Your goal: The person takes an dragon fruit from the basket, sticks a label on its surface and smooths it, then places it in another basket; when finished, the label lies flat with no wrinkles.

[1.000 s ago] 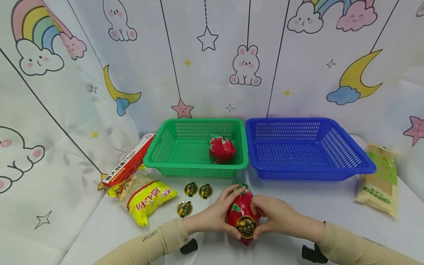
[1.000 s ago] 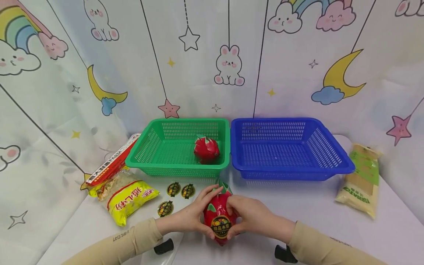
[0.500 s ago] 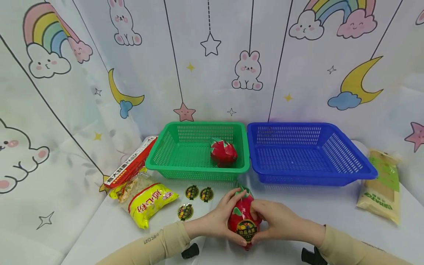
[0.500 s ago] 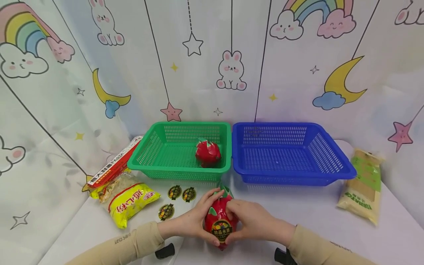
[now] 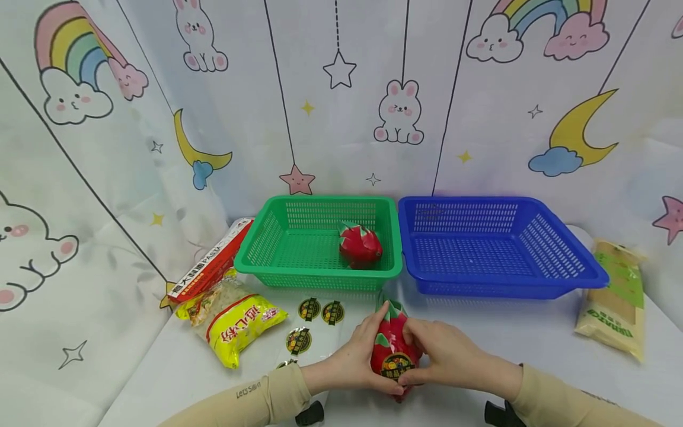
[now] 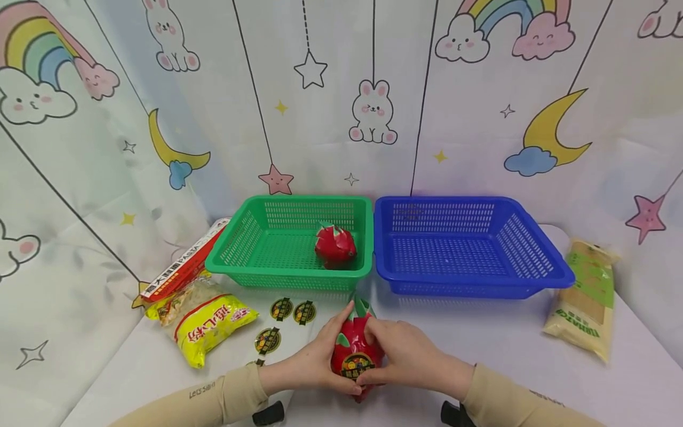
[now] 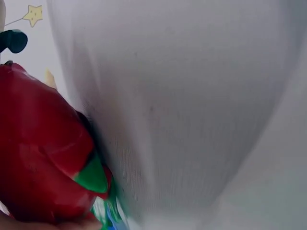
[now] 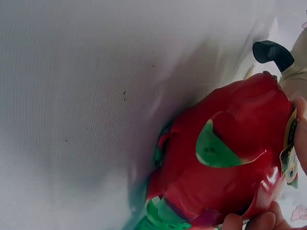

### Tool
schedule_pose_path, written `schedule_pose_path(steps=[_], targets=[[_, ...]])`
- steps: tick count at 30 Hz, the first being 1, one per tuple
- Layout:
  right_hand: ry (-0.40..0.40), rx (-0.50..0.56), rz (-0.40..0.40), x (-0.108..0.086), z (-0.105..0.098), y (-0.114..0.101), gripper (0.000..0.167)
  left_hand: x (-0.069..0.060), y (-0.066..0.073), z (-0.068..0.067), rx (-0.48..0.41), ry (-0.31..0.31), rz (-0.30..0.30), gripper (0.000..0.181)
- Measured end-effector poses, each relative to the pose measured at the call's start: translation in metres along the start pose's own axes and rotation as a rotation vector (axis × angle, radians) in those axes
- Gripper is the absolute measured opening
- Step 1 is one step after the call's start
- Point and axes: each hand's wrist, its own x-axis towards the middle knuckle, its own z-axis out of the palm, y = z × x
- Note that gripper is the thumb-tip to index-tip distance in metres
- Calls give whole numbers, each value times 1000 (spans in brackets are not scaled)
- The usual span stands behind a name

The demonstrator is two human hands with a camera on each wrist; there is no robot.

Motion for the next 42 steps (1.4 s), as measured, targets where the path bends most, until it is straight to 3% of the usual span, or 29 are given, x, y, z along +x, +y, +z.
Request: schedule_pose_path(steps=[8, 13, 21, 35, 42], targets=[[32, 44, 90, -3, -3, 3, 66, -2, -6, -11, -150, 5, -35, 114], [-33, 101, 140, -4, -3, 4, 74, -3, -7, -11, -145, 21, -36, 109], [-62, 166, 150, -3, -5, 3, 74, -4, -7, -13, -133, 15, -50, 105], [-25, 188, 223, 1, -2, 2, 62, -2, -8, -17, -169, 5, -33, 91], [-74, 242, 175, -1, -6, 7, 60, -3, -11, -18, -182, -15, -60, 99]])
